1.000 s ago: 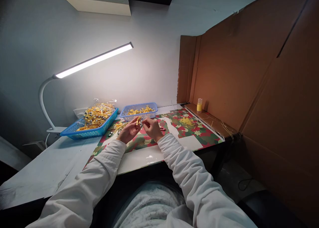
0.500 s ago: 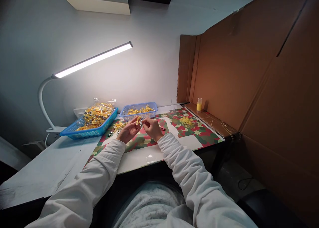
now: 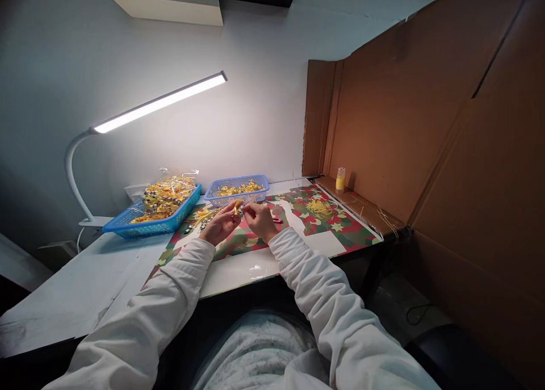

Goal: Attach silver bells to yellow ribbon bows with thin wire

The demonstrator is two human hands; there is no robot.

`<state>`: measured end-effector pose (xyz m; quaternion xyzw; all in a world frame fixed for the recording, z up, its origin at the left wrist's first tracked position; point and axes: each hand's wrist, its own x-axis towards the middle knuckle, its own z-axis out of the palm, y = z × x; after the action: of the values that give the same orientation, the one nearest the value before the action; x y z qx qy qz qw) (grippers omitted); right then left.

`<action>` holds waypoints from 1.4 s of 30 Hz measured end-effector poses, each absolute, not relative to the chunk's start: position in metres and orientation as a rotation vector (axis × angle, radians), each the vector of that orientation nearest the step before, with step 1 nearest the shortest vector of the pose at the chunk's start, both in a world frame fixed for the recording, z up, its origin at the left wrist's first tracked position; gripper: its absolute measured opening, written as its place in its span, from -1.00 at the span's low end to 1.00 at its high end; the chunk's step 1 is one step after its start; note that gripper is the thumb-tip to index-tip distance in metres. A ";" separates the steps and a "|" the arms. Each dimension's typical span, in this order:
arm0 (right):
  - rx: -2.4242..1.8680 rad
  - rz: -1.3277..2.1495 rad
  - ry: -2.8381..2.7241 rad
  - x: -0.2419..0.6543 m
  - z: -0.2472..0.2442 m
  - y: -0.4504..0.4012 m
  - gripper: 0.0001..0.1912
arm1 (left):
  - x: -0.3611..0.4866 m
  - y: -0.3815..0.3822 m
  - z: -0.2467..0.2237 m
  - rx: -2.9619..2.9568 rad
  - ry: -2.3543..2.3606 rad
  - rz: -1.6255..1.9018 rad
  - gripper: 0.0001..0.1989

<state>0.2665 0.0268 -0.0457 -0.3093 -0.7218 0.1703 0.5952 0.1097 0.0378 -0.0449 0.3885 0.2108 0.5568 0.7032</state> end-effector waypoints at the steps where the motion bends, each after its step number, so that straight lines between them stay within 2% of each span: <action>1: -0.723 0.396 -1.678 0.266 -0.046 0.027 -0.85 | 0.110 0.037 -0.045 0.870 0.472 1.236 -0.43; 16: -0.753 0.374 -1.689 0.266 -0.045 0.025 -0.85 | 0.112 0.039 -0.048 0.917 0.500 1.218 -0.42; 26: -0.774 0.440 -1.656 0.264 -0.052 0.036 -0.86 | 0.115 0.037 -0.046 0.926 0.569 1.286 -0.62; 32: -0.814 0.516 -1.617 0.262 -0.060 0.044 -0.83 | 0.116 0.036 -0.045 0.911 0.569 1.305 -0.54; 42: -0.792 0.440 -1.651 0.261 -0.059 0.043 -0.79 | 0.114 0.036 -0.044 0.941 0.510 1.265 -0.45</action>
<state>0.2607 0.0431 -0.0592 -0.3400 -0.7088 0.1891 0.5884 0.1142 0.0357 -0.0440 0.4183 0.2269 0.5626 0.6761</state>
